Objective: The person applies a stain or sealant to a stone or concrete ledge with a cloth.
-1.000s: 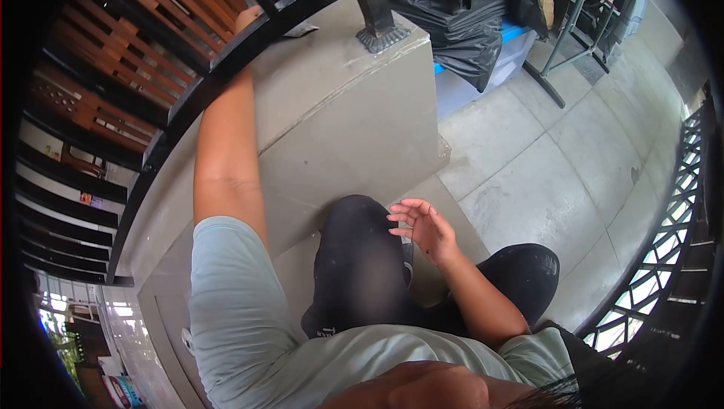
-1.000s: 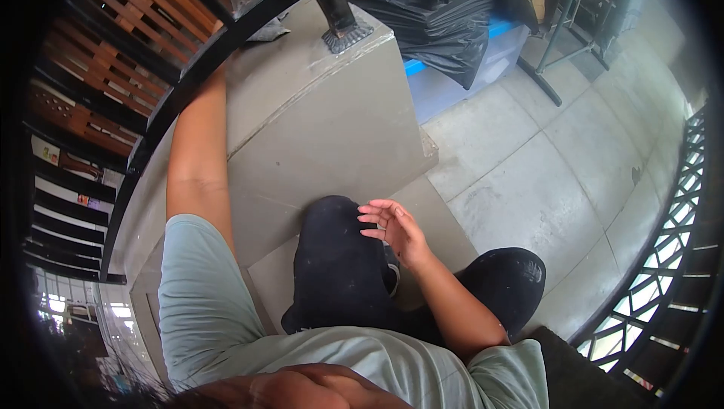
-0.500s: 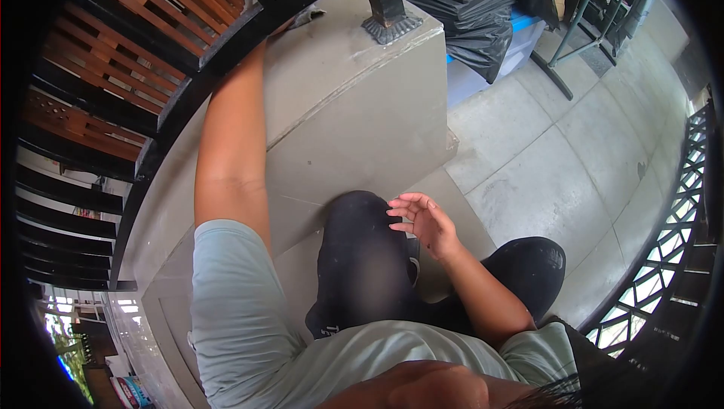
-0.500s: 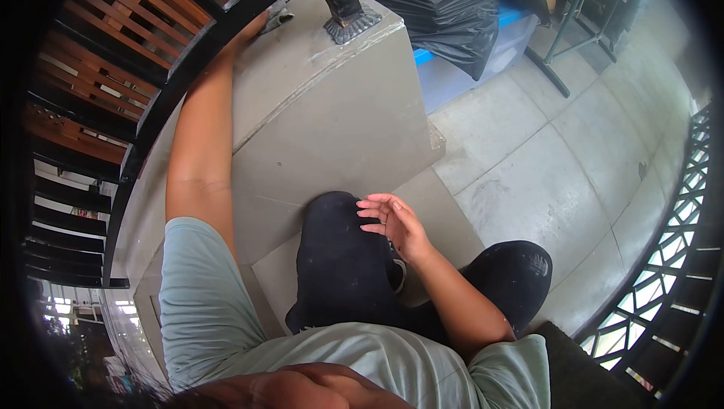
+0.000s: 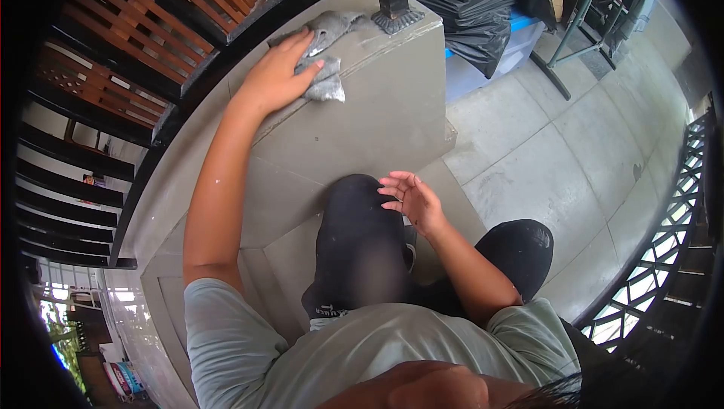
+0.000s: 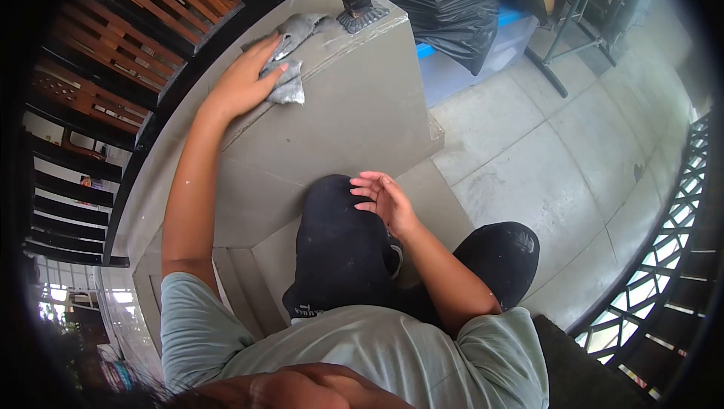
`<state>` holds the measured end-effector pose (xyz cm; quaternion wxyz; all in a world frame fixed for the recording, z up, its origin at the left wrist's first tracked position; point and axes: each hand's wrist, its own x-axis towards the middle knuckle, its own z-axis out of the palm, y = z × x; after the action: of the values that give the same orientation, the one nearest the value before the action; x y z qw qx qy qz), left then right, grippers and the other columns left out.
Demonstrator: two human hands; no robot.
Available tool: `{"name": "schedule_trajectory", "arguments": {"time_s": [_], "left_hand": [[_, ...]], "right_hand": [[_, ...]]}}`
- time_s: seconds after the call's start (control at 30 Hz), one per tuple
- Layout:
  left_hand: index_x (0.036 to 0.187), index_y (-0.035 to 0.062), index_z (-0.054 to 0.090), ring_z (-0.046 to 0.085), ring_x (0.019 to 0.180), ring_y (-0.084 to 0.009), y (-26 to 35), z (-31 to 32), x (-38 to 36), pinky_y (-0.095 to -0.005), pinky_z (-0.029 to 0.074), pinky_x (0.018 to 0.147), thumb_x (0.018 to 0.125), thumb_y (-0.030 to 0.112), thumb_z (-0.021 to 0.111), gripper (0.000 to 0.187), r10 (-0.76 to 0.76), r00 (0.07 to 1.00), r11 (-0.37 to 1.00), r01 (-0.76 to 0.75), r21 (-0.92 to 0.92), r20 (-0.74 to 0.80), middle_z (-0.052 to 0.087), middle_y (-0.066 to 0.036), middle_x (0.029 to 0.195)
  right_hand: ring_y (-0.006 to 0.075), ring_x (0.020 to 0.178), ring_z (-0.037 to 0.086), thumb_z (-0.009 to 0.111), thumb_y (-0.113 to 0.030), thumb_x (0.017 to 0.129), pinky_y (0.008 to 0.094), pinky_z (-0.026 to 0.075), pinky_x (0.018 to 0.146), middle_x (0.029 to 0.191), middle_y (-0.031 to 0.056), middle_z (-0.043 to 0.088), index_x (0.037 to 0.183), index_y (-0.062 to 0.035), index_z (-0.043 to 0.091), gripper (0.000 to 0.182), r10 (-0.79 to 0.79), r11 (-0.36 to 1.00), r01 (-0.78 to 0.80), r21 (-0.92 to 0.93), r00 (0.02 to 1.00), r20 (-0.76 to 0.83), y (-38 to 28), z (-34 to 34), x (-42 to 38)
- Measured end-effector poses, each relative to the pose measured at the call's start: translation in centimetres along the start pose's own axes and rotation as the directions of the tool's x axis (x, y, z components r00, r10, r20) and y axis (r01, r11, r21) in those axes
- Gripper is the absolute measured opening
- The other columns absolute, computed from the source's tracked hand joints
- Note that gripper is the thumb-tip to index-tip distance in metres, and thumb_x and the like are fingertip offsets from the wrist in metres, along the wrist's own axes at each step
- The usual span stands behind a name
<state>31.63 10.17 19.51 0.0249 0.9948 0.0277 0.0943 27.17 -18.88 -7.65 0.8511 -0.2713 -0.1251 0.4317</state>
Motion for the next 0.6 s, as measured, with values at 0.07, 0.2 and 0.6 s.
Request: {"name": "schedule_trajectory", "arguments": {"time_s": [0.07,0.2,0.6], "left_hand": [[0.155,0.0059,0.044,0.038,0.15,-0.0324,0.5,-0.2,-0.1,-0.0375,0.03,0.122,0.101,0.04,0.058,0.065,-0.006,1.0,1.0,0.006,-0.007,0.019,0.04,-0.017,0.162],[0.156,0.0057,0.042,0.037,0.15,-0.0324,-0.7,0.8,2.9,-0.0378,0.031,0.122,0.1,0.048,0.056,0.071,-0.012,1.0,0.998,0.012,-0.06,0.017,0.039,-0.017,0.163],[0.161,0.0068,0.031,0.028,0.156,-0.0294,-7.9,5.8,20.4,-0.038,0.021,0.126,0.104,0.055,0.047,0.077,-0.237,0.971,0.971,0.236,-0.047,-0.019,0.03,-0.018,0.167]], "right_hand": [[0.026,0.123,0.06,0.046,-0.053,0.103,0.0439,0.051,0.098,0.137,0.0145,0.061,0.137,-0.0069,0.055,0.058,0.01,0.999,-0.01,-0.033,1.0,0.001,0.2,0.0,-0.5],[0.0256,0.123,0.06,0.047,-0.053,0.103,0.043,0.051,0.098,0.136,0.0146,0.062,0.137,-0.0071,0.055,0.058,0.019,0.996,-0.017,-0.084,1.0,0.022,0.1,0.1,-1.1],[0.0262,0.122,0.06,0.048,-0.05,0.104,0.0439,0.051,0.098,0.137,0.0162,0.061,0.137,-0.0053,0.054,0.056,-0.027,0.999,0.029,-0.029,0.999,0.046,-0.8,-0.1,-1.3]]}}
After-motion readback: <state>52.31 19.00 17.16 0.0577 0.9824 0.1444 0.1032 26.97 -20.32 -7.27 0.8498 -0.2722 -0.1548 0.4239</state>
